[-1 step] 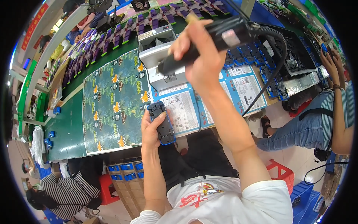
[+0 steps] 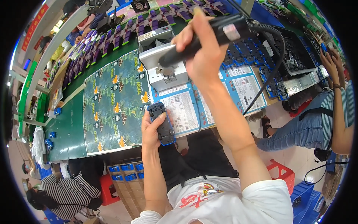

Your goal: The person assembles toy cars by driving screws into their undersides using an electric screwdriver, then attaching wheels onto them by hand.

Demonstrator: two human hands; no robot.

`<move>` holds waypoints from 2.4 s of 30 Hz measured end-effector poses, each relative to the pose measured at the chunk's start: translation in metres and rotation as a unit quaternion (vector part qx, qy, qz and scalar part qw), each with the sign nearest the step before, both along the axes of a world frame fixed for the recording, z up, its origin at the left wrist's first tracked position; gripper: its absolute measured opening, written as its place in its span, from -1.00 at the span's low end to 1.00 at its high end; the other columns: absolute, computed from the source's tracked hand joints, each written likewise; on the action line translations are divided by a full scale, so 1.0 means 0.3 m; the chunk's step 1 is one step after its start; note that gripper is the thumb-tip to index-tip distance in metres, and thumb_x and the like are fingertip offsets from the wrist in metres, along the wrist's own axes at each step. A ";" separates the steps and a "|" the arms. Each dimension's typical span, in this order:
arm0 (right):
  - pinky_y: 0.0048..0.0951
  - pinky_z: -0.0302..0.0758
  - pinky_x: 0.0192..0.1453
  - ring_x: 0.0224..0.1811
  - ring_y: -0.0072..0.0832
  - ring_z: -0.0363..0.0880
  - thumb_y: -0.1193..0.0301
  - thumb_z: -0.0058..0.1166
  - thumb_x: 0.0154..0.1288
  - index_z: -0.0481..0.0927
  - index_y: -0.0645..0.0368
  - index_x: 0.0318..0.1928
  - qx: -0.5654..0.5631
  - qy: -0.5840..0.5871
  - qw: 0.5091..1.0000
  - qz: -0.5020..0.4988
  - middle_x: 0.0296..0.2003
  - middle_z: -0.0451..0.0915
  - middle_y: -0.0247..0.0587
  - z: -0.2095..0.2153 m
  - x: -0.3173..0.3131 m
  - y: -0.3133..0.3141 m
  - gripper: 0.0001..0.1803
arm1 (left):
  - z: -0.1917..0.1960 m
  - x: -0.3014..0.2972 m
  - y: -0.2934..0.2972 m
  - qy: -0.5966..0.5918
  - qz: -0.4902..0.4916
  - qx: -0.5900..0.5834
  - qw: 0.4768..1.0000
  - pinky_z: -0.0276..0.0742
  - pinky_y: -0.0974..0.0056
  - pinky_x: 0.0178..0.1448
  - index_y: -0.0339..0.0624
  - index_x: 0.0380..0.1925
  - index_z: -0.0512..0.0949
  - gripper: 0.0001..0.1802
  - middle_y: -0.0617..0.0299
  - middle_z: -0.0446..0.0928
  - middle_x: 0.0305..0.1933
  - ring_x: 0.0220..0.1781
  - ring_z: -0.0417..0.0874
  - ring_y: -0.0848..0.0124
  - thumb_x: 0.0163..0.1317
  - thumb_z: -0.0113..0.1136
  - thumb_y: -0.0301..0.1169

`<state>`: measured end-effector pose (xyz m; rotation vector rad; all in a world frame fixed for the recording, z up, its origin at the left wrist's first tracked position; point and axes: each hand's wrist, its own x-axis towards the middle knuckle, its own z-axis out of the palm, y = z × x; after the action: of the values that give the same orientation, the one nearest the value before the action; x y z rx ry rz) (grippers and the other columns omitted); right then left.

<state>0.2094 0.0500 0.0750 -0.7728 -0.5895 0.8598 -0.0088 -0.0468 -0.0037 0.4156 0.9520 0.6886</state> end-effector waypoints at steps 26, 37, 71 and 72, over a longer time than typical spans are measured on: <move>-0.37 0.51 0.07 -0.03 -0.29 0.61 0.53 0.41 0.02 0.65 0.25 -0.13 -0.241 -0.440 0.848 0.169 -0.09 0.63 -0.12 0.055 -0.195 -0.464 -0.66 | 0.167 0.001 -0.129 0.062 -0.051 0.175 0.981 0.52 0.32 0.13 -0.28 0.17 0.36 -0.44 0.14 0.55 0.00 0.03 0.59 0.43 0.15 0.33 -0.60; -0.32 0.58 -0.11 -0.13 -0.21 0.61 0.55 0.44 -0.11 0.63 0.24 -0.25 -0.199 -0.457 0.848 0.179 -0.11 0.62 -0.16 0.014 -0.218 -0.485 -0.66 | 0.088 -0.038 -0.168 0.098 -0.079 0.218 0.968 0.53 0.34 0.07 -0.27 0.10 0.37 -0.46 0.16 0.53 -0.02 -0.02 0.58 0.46 0.11 0.33 -0.60; -0.31 0.54 -0.01 -0.06 -0.19 0.59 0.52 0.23 0.23 0.64 0.27 0.06 -0.208 -0.494 0.818 0.208 0.07 0.59 0.03 -0.115 -0.208 -0.522 -0.64 | -0.048 -0.043 -0.112 -0.011 -0.092 0.125 0.988 0.49 0.35 0.13 -0.28 0.07 0.44 -0.55 0.18 0.59 -0.05 -0.01 0.59 0.49 0.23 0.36 -0.43; -0.30 0.54 0.00 -0.05 -0.18 0.59 0.51 0.23 0.24 0.62 0.29 0.07 -0.210 -0.485 0.826 0.198 0.08 0.58 0.05 -0.117 -0.201 -0.521 -0.63 | -0.043 -0.041 -0.108 -0.020 -0.093 0.106 0.990 0.52 0.32 0.10 -0.28 0.08 0.42 -0.55 0.15 0.59 -0.07 -0.04 0.60 0.46 0.23 0.35 -0.44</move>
<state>0.1490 -0.1065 0.0399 -1.5501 -1.5396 0.9530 -0.0212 -0.0791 -0.0165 0.6680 0.7930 0.6280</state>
